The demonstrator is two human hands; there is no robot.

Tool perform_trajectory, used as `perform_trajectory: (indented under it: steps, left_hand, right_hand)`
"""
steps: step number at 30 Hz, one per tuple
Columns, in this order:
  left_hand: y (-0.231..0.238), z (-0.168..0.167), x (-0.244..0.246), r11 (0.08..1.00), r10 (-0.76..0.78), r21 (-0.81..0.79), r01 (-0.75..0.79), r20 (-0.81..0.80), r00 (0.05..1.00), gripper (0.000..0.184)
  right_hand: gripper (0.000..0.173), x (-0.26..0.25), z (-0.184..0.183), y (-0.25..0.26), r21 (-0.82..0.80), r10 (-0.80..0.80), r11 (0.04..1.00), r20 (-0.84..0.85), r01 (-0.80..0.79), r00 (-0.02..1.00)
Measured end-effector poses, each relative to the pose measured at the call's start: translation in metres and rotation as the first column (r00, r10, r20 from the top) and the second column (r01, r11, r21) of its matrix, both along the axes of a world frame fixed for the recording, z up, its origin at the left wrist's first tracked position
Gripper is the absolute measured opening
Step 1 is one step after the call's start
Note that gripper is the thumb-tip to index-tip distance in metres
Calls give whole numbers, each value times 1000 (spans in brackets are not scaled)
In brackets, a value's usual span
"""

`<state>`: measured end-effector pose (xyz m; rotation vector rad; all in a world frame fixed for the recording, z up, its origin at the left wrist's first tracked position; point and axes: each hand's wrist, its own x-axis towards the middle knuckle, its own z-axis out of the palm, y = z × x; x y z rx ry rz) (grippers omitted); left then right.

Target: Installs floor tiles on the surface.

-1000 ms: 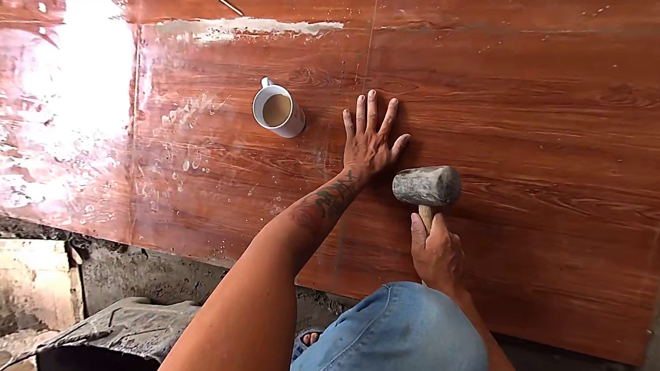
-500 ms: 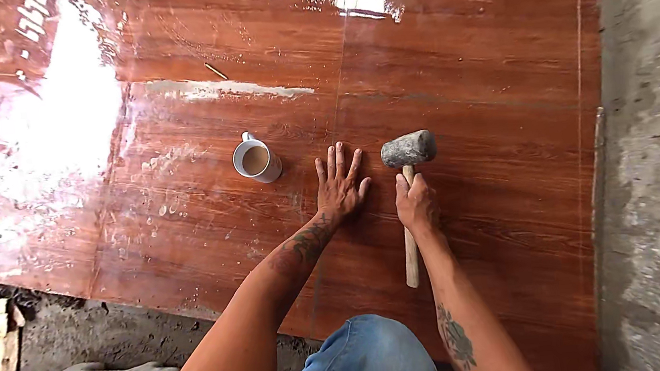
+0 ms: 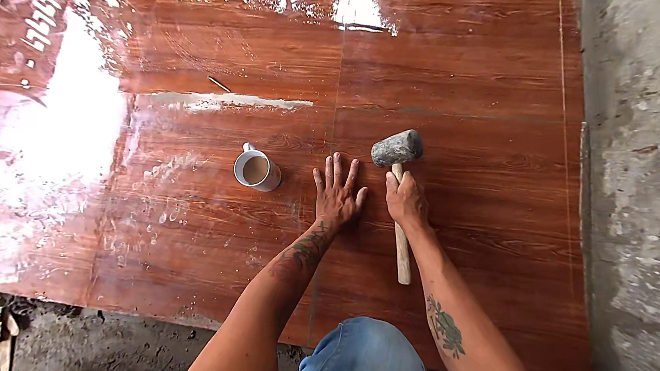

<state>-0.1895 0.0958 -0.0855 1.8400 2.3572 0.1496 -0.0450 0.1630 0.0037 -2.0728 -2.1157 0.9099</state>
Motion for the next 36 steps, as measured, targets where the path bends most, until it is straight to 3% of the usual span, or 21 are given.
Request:
perform_trajectory:
  steps: [4, 20, 26, 36]
  left_hand:
    - [3, 1, -1, 1000, -1, -5, 1, -4, 1000, 72]
    - [1, 1, 4, 997, 47, 57, -45, -39, 998, 76]
    - [3, -1, 4, 995, 83, 63, -80, -53, 995, 81]
    - [2, 3, 4, 997, 68, 31, -66, -67, 995, 80]
  right_hand:
    - [50, 3, 3, -5, 37, -14, 999, -4, 14, 1000]
    - [47, 46, 14, -60, -70, -70, 995, 105, 77, 992]
    - [46, 46, 10, -37, -39, -169, 985, 40, 171, 985]
    - [45, 33, 18, -8, -85, -144, 986, 15, 145, 989]
